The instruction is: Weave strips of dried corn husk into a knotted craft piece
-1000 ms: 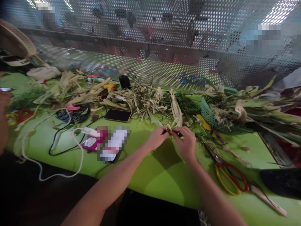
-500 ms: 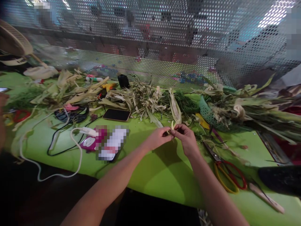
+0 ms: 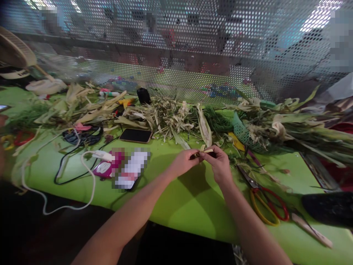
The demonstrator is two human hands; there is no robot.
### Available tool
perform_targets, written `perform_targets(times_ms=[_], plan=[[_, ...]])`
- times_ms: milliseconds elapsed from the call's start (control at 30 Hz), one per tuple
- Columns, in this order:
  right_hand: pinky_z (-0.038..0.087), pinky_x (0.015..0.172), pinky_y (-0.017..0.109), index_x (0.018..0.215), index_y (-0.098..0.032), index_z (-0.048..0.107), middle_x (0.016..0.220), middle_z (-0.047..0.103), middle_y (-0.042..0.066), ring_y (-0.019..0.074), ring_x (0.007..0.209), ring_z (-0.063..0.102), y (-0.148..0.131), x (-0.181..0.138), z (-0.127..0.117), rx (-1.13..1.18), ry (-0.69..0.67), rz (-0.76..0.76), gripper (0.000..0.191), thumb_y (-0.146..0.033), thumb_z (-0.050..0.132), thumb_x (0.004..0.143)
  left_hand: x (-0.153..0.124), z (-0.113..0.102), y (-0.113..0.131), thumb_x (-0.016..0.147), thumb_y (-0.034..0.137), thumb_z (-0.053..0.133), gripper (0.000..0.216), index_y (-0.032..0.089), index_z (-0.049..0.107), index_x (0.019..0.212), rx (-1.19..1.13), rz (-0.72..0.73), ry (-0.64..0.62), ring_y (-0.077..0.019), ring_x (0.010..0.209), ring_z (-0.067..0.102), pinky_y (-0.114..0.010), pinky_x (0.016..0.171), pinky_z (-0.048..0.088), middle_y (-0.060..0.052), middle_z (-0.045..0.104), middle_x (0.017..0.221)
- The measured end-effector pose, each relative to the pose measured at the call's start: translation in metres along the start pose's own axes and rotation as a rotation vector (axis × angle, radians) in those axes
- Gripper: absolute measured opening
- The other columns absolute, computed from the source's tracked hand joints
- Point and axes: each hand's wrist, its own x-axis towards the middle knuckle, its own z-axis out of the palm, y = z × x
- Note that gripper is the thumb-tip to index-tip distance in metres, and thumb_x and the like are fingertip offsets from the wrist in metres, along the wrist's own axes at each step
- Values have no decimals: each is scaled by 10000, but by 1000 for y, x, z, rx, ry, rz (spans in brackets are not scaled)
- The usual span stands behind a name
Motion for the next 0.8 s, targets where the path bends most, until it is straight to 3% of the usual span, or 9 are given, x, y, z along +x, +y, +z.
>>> perform_targets(times_ms=[200, 400, 533, 633, 800], plan=[[508, 704, 298, 803, -225, 699, 762, 677, -10, 147, 700, 611, 2, -2, -1, -42, 51, -102, 180, -318, 816, 702, 6, 4, -15, 884, 392, 558, 287, 165, 691, 998, -238, -77, -16, -177, 901, 614, -307, 871, 449, -61, 709, 976], [519, 713, 340, 875, -233, 699, 824, 669, 13, 175, 745, 626, -2, -5, -4, -136, -13, -196, 171, -344, 775, 770, 8, 4, -19, 839, 382, 596, 241, 158, 684, 844, -380, -170, -16, -159, 869, 598, -300, 866, 427, -37, 688, 869], [493, 680, 321, 829, -234, 705, 823, 656, 24, 176, 753, 597, -9, -3, -7, -357, -98, -336, 105, -336, 731, 822, 6, 0, -12, 828, 396, 591, 261, 152, 645, 754, -238, -157, -4, -142, 755, 553, -277, 748, 399, -13, 634, 747], [471, 641, 299, 823, -229, 703, 818, 641, 29, 171, 733, 578, -9, 0, -10, -511, -154, -416, 95, -322, 706, 842, 5, -3, -6, 814, 329, 574, 198, 158, 608, 722, 6, -141, 6, -131, 666, 496, -264, 650, 349, 8, 570, 667], [503, 734, 320, 905, -238, 718, 884, 654, 45, 191, 819, 622, -3, 4, -13, -630, -204, -472, 105, -291, 629, 896, 3, -3, -1, 833, 315, 529, 191, 169, 618, 747, 268, -117, 44, -133, 635, 493, -251, 598, 325, -10, 607, 697]])
